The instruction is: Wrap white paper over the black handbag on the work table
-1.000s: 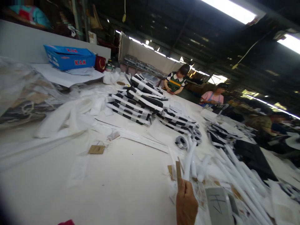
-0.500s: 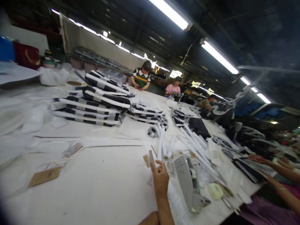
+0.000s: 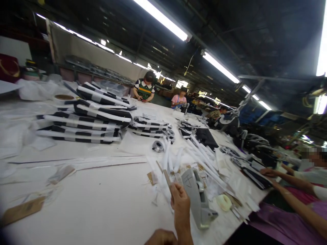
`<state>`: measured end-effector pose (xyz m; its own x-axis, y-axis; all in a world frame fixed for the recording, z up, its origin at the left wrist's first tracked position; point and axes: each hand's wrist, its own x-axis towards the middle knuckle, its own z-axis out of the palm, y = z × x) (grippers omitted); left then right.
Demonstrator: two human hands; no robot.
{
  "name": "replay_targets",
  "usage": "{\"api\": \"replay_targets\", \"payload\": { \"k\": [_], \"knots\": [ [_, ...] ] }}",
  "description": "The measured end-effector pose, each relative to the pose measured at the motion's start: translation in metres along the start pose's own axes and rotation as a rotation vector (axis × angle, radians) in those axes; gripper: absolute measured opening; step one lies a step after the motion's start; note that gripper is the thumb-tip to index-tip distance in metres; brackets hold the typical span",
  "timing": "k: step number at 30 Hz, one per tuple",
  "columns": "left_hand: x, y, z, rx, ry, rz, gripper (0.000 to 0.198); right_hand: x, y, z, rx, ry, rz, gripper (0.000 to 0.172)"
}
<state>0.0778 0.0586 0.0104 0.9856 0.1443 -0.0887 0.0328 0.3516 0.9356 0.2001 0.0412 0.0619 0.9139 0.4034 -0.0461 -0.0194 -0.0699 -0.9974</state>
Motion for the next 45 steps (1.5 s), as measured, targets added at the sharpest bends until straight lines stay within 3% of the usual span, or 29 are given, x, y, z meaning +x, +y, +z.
{"api": "replay_targets", "payload": {
  "k": [3, 4, 6, 9, 12, 16, 20, 23, 27, 30, 36, 45],
  "knots": [
    [0.011, 0.018, -0.017, -0.074, 0.229, 0.092, 0.049, -0.009, 0.004, -0.013, 0.048, -0.028, 0.041, 0.055],
    [0.013, 0.025, -0.026, -0.113, 0.357, 0.152, 0.058, -0.013, 0.007, -0.01, 0.051, -0.074, 0.052, 0.055],
    [0.013, 0.039, -0.048, -0.179, 0.502, 0.224, 0.07, -0.022, 0.015, 0.004, 0.051, -0.213, 0.072, 0.055],
    [0.01, 0.052, -0.077, -0.212, 0.561, 0.251, 0.067, -0.029, 0.022, 0.036, 0.063, -0.403, 0.101, 0.053],
    [0.008, 0.057, -0.092, -0.222, 0.625, 0.276, 0.062, -0.025, 0.022, 0.061, 0.077, -0.457, 0.081, 0.054],
    [0.007, 0.061, -0.101, -0.247, 0.803, 0.289, 0.063, -0.014, 0.02, 0.072, 0.036, -0.542, -0.036, 0.049],
    [0.008, 0.066, -0.107, -0.117, 0.987, 0.271, 0.058, -0.012, 0.023, 0.073, -0.026, -0.601, -0.154, 0.031],
    [0.01, 0.066, -0.107, -0.049, 0.997, 0.277, 0.051, -0.009, 0.028, 0.072, -0.067, -0.611, -0.214, 0.024],
    [0.012, 0.064, -0.103, 0.01, 0.977, 0.275, 0.053, 0.003, 0.034, 0.07, -0.038, -0.668, -0.121, 0.038],
    [0.013, 0.063, -0.102, 0.02, 0.973, 0.261, 0.055, 0.006, 0.034, 0.068, -0.033, -0.677, -0.154, 0.039],
    [0.011, 0.067, -0.105, 0.044, 1.071, 0.232, 0.063, 0.004, 0.032, 0.068, 0.016, -0.723, -0.136, 0.045],
    [0.012, 0.063, -0.105, 0.104, 1.048, 0.225, 0.07, 0.008, 0.022, 0.07, 0.083, -0.657, -0.07, 0.052]
  ]
}}
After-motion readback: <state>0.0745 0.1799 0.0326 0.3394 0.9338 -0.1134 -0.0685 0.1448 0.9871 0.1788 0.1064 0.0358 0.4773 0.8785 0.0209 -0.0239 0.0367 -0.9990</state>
